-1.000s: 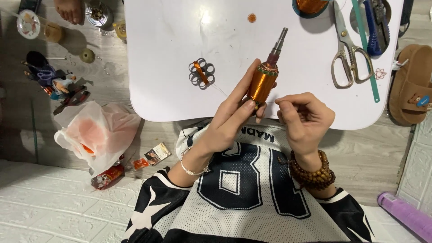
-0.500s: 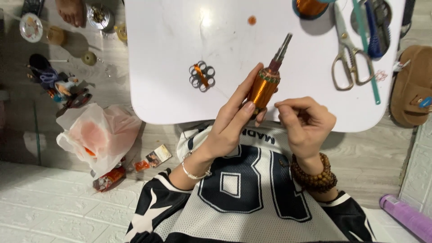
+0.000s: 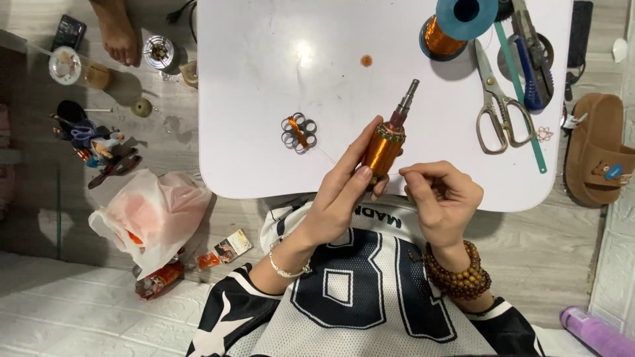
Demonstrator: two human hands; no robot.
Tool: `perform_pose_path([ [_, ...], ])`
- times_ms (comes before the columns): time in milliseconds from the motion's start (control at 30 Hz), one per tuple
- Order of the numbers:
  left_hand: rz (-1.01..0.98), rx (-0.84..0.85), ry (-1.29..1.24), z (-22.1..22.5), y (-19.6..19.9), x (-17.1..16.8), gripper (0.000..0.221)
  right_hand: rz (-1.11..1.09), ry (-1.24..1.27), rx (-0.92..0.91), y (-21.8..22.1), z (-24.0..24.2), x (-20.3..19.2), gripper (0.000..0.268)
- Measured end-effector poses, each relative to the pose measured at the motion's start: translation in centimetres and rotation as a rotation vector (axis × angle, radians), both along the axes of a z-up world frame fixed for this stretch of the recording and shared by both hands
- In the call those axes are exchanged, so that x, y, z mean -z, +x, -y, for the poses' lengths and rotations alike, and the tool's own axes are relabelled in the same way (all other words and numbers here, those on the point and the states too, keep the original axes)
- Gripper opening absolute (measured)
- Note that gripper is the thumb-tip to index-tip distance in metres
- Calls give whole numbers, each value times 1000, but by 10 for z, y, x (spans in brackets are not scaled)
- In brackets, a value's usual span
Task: Repairing a motor armature by winding and securing copper wire using manual tools
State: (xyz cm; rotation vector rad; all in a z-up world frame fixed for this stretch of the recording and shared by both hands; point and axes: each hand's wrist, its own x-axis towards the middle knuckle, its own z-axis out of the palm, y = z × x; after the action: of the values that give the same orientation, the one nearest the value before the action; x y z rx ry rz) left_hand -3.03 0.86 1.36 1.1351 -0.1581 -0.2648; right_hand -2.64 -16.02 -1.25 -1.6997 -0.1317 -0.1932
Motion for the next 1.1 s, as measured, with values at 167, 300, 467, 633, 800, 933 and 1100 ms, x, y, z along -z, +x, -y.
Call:
perform_pose_path([
  [167, -11, 2, -3, -1, 1, -2, 57, 3, 18, -5, 0, -1, 6, 12],
  [300, -22, -12, 37, -2, 2, -4, 60, -4, 22, -6, 0, 0, 6, 15],
  [467, -15, -9, 43, -4, 1, -3, 60, 33, 18, -44, 1, 1, 12, 16],
  [633, -4, -13, 59, -3, 0, -5, 57, 12, 69, -31, -1, 1, 15, 17],
  [800, -9, -31, 55, -3, 2, -8, 65, 69, 162, 19, 2, -5, 12, 21],
  [933, -81, -24, 57, -3, 0, -5, 59, 48, 98, 82, -1, -8, 7, 18],
  [1100, -55, -31, 20, 0, -1, 1, 58, 67, 44, 89, -2, -10, 6, 17],
])
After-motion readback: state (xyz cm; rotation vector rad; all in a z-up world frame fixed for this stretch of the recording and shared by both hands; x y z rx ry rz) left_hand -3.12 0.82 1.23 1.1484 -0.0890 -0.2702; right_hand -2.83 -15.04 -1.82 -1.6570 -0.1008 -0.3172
